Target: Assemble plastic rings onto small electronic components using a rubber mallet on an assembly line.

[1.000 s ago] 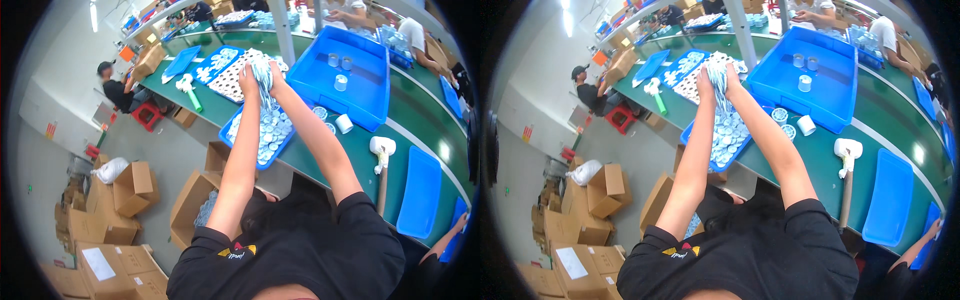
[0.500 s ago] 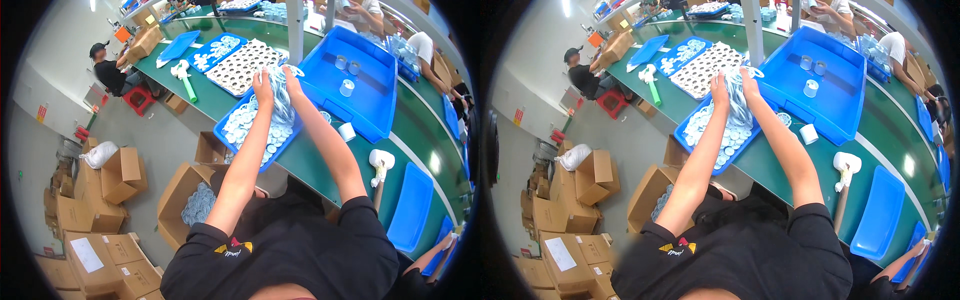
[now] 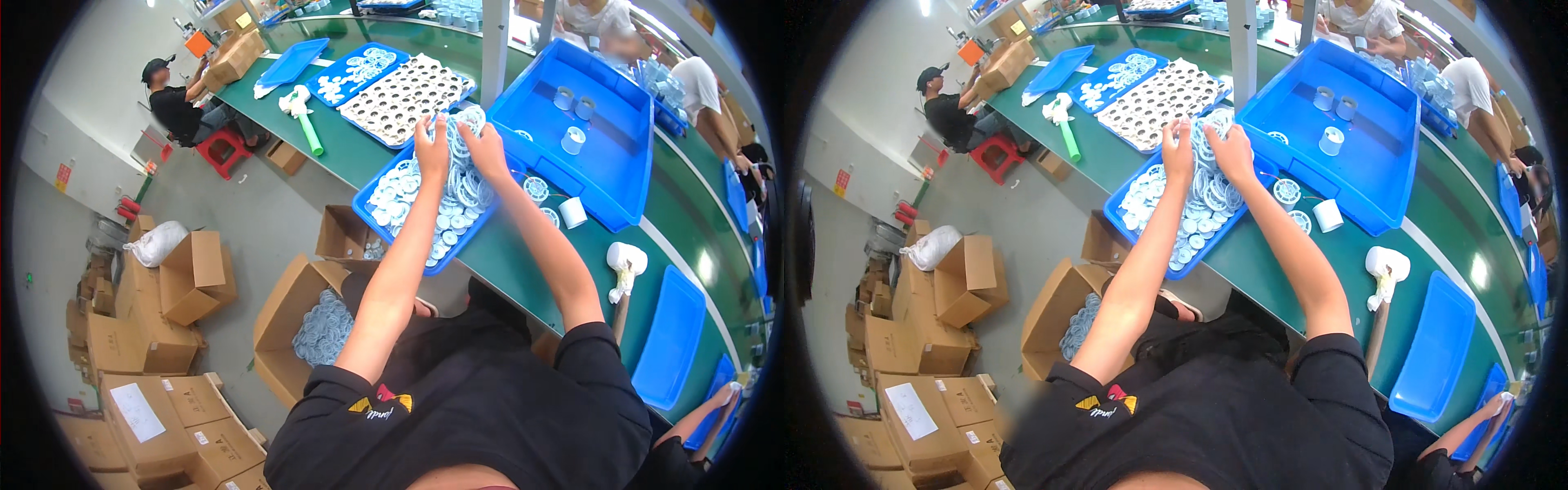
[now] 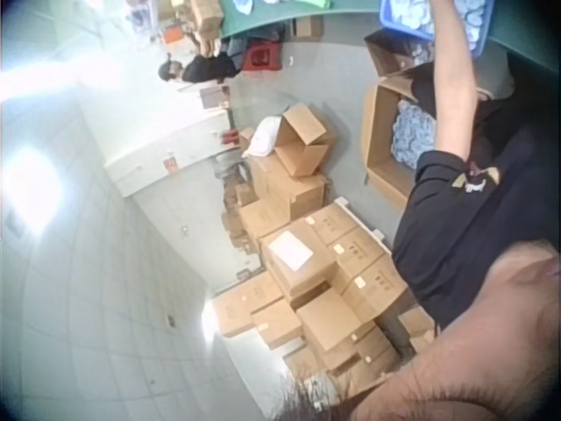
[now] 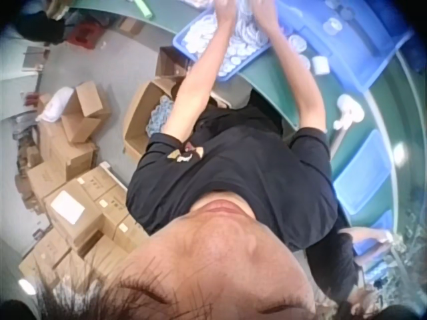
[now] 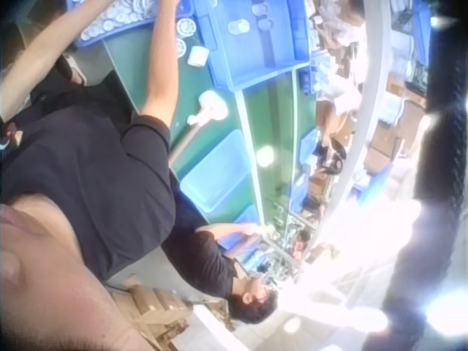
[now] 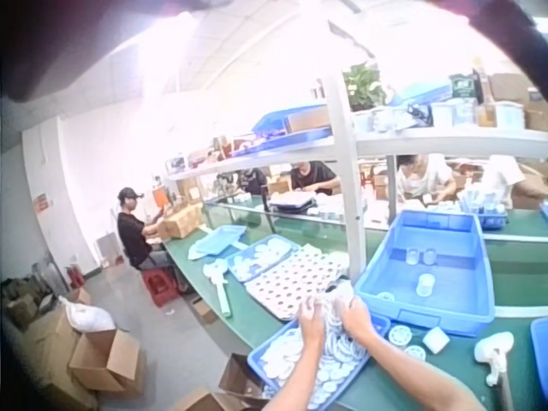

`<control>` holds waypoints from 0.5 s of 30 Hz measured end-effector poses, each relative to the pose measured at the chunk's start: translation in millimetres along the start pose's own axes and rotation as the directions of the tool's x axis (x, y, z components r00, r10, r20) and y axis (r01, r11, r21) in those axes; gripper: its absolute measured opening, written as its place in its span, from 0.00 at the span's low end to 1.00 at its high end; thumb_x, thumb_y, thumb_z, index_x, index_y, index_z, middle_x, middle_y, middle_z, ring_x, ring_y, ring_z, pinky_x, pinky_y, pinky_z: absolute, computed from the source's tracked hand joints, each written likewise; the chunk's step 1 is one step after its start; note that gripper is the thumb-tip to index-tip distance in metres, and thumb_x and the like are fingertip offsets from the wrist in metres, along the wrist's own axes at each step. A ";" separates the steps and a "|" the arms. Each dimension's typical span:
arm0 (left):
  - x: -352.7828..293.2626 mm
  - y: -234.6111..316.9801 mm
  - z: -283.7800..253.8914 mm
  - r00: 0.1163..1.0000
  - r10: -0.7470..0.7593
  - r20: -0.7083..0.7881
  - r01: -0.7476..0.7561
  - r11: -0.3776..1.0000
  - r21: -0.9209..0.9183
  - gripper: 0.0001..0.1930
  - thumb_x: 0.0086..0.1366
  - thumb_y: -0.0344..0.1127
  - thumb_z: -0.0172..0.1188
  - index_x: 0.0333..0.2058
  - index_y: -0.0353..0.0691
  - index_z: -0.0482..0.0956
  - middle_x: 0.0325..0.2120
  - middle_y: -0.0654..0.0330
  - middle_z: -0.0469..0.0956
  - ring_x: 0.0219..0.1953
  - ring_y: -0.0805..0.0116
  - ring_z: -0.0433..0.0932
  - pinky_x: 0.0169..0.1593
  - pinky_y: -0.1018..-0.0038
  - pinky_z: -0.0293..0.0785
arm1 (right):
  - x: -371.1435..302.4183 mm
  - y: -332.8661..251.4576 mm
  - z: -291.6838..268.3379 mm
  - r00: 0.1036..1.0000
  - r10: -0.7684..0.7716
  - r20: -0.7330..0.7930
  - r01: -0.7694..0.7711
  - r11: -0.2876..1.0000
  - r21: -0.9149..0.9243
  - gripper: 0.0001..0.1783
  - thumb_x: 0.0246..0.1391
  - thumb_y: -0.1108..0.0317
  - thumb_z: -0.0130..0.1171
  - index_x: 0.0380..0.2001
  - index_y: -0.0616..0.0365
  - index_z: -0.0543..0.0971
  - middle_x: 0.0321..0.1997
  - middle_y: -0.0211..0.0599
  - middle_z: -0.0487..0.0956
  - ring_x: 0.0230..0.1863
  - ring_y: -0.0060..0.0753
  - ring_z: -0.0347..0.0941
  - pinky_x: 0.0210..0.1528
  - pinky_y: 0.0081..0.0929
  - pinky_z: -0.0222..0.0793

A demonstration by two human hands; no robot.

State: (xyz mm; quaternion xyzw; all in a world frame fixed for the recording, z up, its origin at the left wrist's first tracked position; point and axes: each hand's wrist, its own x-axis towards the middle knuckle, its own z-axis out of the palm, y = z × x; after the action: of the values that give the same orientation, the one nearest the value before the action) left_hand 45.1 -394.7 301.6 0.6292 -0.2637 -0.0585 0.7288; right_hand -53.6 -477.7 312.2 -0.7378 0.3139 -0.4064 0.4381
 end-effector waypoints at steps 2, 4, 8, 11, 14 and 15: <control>-1.5 1.5 0.4 0.998 -0.012 0.057 0.009 0.998 0.055 0.33 0.74 0.53 0.60 0.61 0.26 0.73 0.61 0.37 0.74 0.65 0.45 0.73 0.68 0.59 0.66 | -7.2 9.6 0.1 0.981 -0.192 -0.031 0.184 0.968 -0.168 0.37 0.59 0.46 0.69 0.47 0.80 0.81 0.57 0.66 0.79 0.53 0.64 0.80 0.59 0.45 0.75; -1.2 -0.6 -0.1 0.997 0.080 0.022 -0.083 0.975 0.206 0.33 0.73 0.54 0.61 0.60 0.27 0.74 0.59 0.36 0.76 0.63 0.43 0.74 0.67 0.57 0.67 | -16.0 1.4 -3.3 0.971 -0.233 0.057 0.239 0.921 -0.308 0.33 0.58 0.48 0.69 0.52 0.70 0.82 0.62 0.59 0.76 0.60 0.62 0.76 0.61 0.48 0.74; 1.8 -0.2 -5.4 0.998 0.045 0.053 -0.056 0.976 0.210 0.34 0.73 0.57 0.59 0.58 0.26 0.76 0.56 0.36 0.77 0.62 0.42 0.74 0.67 0.57 0.68 | -28.9 -19.5 -14.3 0.955 -0.245 0.166 0.294 0.847 -0.442 0.33 0.57 0.51 0.69 0.60 0.60 0.80 0.67 0.54 0.74 0.63 0.61 0.74 0.63 0.49 0.73; 4.3 5.9 -7.7 0.993 0.078 0.087 -0.096 0.967 0.236 0.35 0.73 0.59 0.59 0.58 0.26 0.77 0.56 0.36 0.77 0.61 0.42 0.75 0.66 0.57 0.68 | -31.5 -28.1 -28.4 0.932 -0.263 0.250 0.351 0.826 -0.440 0.37 0.55 0.50 0.69 0.64 0.58 0.76 0.66 0.55 0.74 0.63 0.62 0.74 0.62 0.51 0.74; 8.9 7.7 -10.5 0.993 0.084 0.081 -0.105 0.949 0.296 0.35 0.73 0.61 0.58 0.55 0.29 0.80 0.55 0.38 0.79 0.60 0.43 0.76 0.65 0.57 0.69 | -32.6 -42.0 -43.0 0.904 -0.279 0.324 0.407 0.791 -0.456 0.33 0.58 0.52 0.68 0.60 0.60 0.77 0.64 0.56 0.75 0.63 0.62 0.74 0.61 0.52 0.74; 12.6 6.9 -12.0 0.990 0.091 0.104 -0.122 0.929 0.349 0.34 0.73 0.62 0.58 0.54 0.29 0.80 0.54 0.39 0.79 0.59 0.43 0.76 0.64 0.57 0.69 | -28.5 -42.2 -45.8 0.903 -0.283 0.323 0.410 0.790 -0.455 0.33 0.58 0.52 0.68 0.60 0.60 0.77 0.64 0.56 0.75 0.63 0.62 0.74 0.61 0.52 0.74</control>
State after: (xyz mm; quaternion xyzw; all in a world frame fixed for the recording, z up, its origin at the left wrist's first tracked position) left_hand 59.7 -387.9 311.2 0.7317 -0.3349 0.0026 0.5936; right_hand -102.7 -454.6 354.1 -0.9155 0.2141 -0.2907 0.1775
